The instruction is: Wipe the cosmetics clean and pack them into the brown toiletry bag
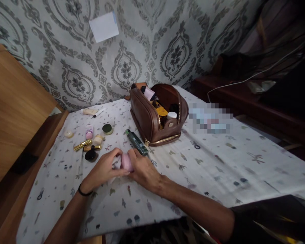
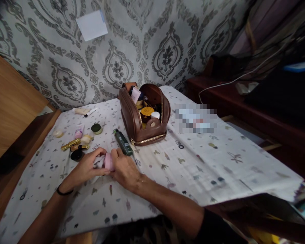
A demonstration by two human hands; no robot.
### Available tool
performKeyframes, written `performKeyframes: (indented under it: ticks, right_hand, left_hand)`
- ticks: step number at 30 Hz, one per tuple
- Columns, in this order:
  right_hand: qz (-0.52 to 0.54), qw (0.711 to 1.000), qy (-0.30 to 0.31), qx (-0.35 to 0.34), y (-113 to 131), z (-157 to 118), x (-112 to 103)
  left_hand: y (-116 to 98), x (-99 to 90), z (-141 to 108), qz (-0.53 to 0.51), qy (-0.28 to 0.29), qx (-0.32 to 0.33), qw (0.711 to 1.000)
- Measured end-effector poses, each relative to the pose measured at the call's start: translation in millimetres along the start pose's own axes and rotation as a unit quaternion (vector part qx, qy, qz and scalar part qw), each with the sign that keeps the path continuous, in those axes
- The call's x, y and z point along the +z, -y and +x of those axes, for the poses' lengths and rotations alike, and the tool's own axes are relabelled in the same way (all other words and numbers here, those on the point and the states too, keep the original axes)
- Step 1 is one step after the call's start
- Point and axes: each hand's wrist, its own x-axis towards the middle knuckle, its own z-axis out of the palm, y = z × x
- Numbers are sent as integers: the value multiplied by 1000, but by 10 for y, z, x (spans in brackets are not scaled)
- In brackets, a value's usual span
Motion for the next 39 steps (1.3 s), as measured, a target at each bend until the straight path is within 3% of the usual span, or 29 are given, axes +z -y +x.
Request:
performKeyframes:
  ticks: [3,10,15,21,27,34,39]
  right_hand:
    - [52,998,-8,21,-22,19,28]
    - [74,997,-18,20,-29,25,61]
    - [103,994,-25,26,-38,35,46]
    - [94,995,-30,25,-25,39,54]
    - [165,986,-13,26,-27,43,-6]
    - [146,988,-12,36,4,23,-29]
    - [206,976,26,59,26,21,-125]
  left_hand:
    - [55,-42,-24,-5,8,32,999]
    - [67,-21,-46,16,36,-3,999]
    - [39,-51,-39,-20,19,58,998]
    - [50,-26,-53,15,28,-5,999]
    - [87,-62,-29,-7,31,77,997]
    - [1,3,-33,-45,11,53,998]
    - [-7,-12,-45,-56,13,82,995]
